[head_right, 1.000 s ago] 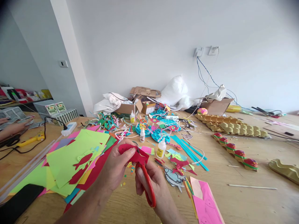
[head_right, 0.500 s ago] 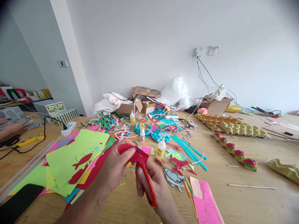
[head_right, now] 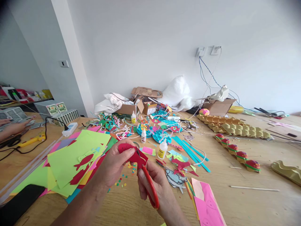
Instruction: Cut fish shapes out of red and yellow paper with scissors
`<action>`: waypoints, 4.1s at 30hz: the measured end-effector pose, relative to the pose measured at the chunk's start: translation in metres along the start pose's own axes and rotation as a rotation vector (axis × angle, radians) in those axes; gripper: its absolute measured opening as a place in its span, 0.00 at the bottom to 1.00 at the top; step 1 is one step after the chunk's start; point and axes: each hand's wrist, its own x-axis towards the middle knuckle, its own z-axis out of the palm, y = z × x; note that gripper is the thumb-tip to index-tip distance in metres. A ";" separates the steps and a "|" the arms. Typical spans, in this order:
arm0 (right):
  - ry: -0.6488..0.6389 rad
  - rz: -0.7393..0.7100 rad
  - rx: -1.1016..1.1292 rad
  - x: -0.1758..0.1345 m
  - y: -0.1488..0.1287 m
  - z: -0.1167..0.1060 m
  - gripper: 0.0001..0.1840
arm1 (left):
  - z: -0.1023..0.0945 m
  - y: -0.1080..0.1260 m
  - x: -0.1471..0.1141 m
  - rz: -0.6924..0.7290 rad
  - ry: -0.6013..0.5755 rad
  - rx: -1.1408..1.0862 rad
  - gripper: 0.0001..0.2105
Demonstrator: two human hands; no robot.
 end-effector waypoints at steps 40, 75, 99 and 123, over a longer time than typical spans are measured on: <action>-0.090 0.075 -0.039 -0.001 0.006 -0.013 0.21 | -0.019 0.005 0.003 0.016 -0.210 0.115 0.03; -0.049 0.125 -0.082 0.000 0.005 -0.013 0.25 | -0.024 0.004 0.003 0.014 -0.181 0.140 0.06; -0.066 0.126 -0.120 -0.002 0.001 -0.012 0.23 | -0.017 0.005 0.002 -0.028 -0.146 0.095 0.06; -0.051 0.181 -0.141 0.001 -0.009 -0.006 0.28 | -0.023 0.002 0.002 -0.018 -0.150 0.135 0.07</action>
